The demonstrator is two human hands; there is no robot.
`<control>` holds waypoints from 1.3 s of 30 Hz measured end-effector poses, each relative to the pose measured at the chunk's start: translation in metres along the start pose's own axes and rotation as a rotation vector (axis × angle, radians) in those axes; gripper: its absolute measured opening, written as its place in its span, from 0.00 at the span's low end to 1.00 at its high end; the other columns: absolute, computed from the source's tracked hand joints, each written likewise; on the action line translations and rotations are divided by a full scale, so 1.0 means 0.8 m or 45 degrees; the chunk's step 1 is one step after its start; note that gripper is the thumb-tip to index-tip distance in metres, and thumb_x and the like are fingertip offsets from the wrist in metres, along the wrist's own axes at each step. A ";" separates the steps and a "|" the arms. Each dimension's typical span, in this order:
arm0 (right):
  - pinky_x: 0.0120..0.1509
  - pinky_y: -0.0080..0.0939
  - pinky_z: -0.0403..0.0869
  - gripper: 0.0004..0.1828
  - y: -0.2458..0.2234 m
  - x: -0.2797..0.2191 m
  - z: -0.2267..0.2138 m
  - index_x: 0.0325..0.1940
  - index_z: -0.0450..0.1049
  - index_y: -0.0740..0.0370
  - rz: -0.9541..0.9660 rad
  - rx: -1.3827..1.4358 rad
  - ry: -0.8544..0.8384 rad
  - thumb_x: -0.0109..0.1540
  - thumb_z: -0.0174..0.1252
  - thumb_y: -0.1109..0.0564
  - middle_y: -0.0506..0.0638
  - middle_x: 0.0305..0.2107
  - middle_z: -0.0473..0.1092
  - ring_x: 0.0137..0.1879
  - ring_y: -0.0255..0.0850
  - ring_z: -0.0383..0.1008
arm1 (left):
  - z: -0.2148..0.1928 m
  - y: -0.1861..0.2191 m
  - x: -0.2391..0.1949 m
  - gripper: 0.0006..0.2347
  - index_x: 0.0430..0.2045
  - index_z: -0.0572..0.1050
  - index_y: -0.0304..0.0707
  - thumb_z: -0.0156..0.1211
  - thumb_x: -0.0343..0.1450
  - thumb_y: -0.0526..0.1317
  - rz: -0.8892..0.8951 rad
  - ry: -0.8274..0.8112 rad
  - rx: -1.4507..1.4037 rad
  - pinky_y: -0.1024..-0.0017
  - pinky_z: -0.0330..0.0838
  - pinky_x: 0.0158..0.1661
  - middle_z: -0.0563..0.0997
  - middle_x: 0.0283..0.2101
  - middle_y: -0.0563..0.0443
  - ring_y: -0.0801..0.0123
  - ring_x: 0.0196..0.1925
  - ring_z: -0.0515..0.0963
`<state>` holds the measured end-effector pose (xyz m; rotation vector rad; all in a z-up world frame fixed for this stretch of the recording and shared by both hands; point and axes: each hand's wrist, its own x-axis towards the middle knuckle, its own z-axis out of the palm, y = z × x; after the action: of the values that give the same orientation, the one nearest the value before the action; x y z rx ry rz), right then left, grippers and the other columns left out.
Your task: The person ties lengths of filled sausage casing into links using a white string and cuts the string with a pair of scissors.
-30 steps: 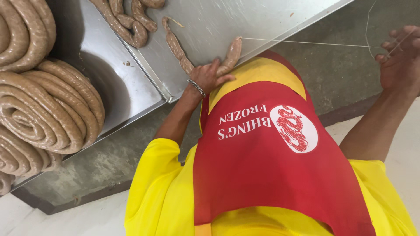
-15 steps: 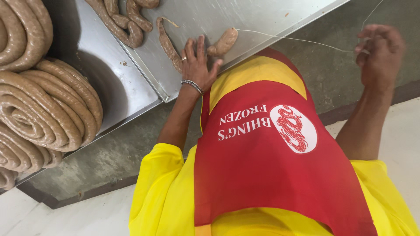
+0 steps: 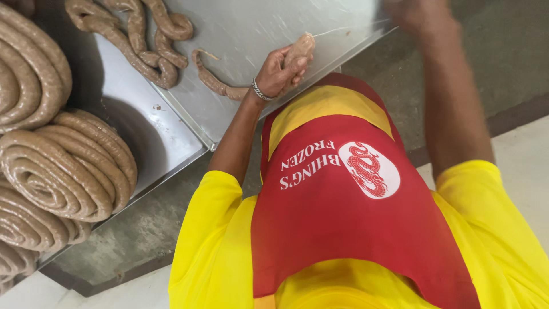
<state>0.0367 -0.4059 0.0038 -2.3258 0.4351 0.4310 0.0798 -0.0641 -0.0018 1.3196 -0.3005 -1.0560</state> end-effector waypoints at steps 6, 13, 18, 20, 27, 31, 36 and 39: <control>0.34 0.48 0.81 0.39 -0.095 -0.056 0.131 0.70 0.67 0.36 -1.113 -0.680 0.136 0.57 0.62 0.63 0.64 0.62 0.67 0.40 0.49 0.81 | 0.008 -0.011 0.030 0.15 0.40 0.76 0.30 0.58 0.77 0.48 -0.200 0.198 0.106 0.76 0.74 0.24 0.77 0.25 0.53 0.76 0.23 0.76; 0.68 0.51 0.77 0.12 -0.025 -0.148 0.041 0.46 0.80 0.60 -0.703 0.128 0.133 0.60 0.60 0.68 0.59 0.67 0.67 0.67 0.57 0.75 | 0.007 -0.025 0.036 0.21 0.32 0.79 0.26 0.52 0.78 0.51 -0.233 0.366 0.160 0.72 0.82 0.25 0.81 0.21 0.50 0.72 0.21 0.82; 0.48 0.39 0.71 0.06 0.002 -0.195 -0.055 0.45 0.78 0.62 -0.362 1.523 0.143 0.72 0.56 0.60 0.55 0.49 0.71 0.46 0.41 0.73 | 0.008 -0.028 0.026 0.16 0.34 0.76 0.29 0.53 0.79 0.48 -0.171 0.327 -0.070 0.72 0.79 0.28 0.78 0.25 0.52 0.72 0.23 0.79; 0.38 0.33 0.69 0.10 0.018 -0.196 -0.043 0.46 0.76 0.62 -0.099 1.308 0.297 0.77 0.55 0.55 0.53 0.39 0.72 0.36 0.34 0.71 | 0.000 -0.015 0.033 0.14 0.34 0.75 0.30 0.52 0.78 0.45 -0.203 0.279 -0.245 0.71 0.79 0.29 0.78 0.26 0.52 0.72 0.24 0.79; 0.42 0.41 0.70 0.13 0.112 -0.240 0.042 0.39 0.78 0.60 -0.096 1.076 -0.449 0.66 0.61 0.47 0.47 0.30 0.74 0.36 0.32 0.71 | -0.023 -0.027 0.022 0.10 0.39 0.72 0.28 0.48 0.76 0.40 -0.516 0.041 -0.948 0.70 0.74 0.34 0.72 0.29 0.52 0.72 0.28 0.71; 0.38 0.39 0.65 0.17 0.131 -0.234 0.064 0.32 0.74 0.62 0.312 1.023 -0.193 0.68 0.64 0.49 0.46 0.25 0.67 0.32 0.35 0.65 | -0.034 -0.012 0.041 0.14 0.37 0.70 0.30 0.44 0.74 0.45 -0.463 -0.167 -1.217 0.71 0.69 0.29 0.71 0.29 0.52 0.72 0.27 0.69; 0.40 0.35 0.62 0.11 0.135 -0.241 0.068 0.39 0.73 0.60 0.557 1.006 0.129 0.72 0.63 0.53 0.41 0.31 0.67 0.39 0.32 0.63 | -0.048 0.010 0.016 0.21 0.50 0.68 0.24 0.46 0.73 0.48 -0.310 -0.055 -1.089 0.65 0.81 0.52 0.80 0.43 0.42 0.64 0.45 0.83; 0.43 0.34 0.72 0.09 0.131 -0.206 0.030 0.49 0.75 0.56 0.411 0.793 0.247 0.72 0.52 0.53 0.42 0.44 0.74 0.46 0.31 0.74 | -0.047 0.016 0.006 0.27 0.63 0.58 0.26 0.61 0.72 0.38 0.014 -0.178 -0.217 0.66 0.75 0.60 0.73 0.56 0.44 0.65 0.59 0.76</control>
<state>-0.1578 -0.4303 -0.0048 -1.6970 0.9044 0.1786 0.1150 -0.0453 -0.0031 1.0935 -0.3146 -1.1411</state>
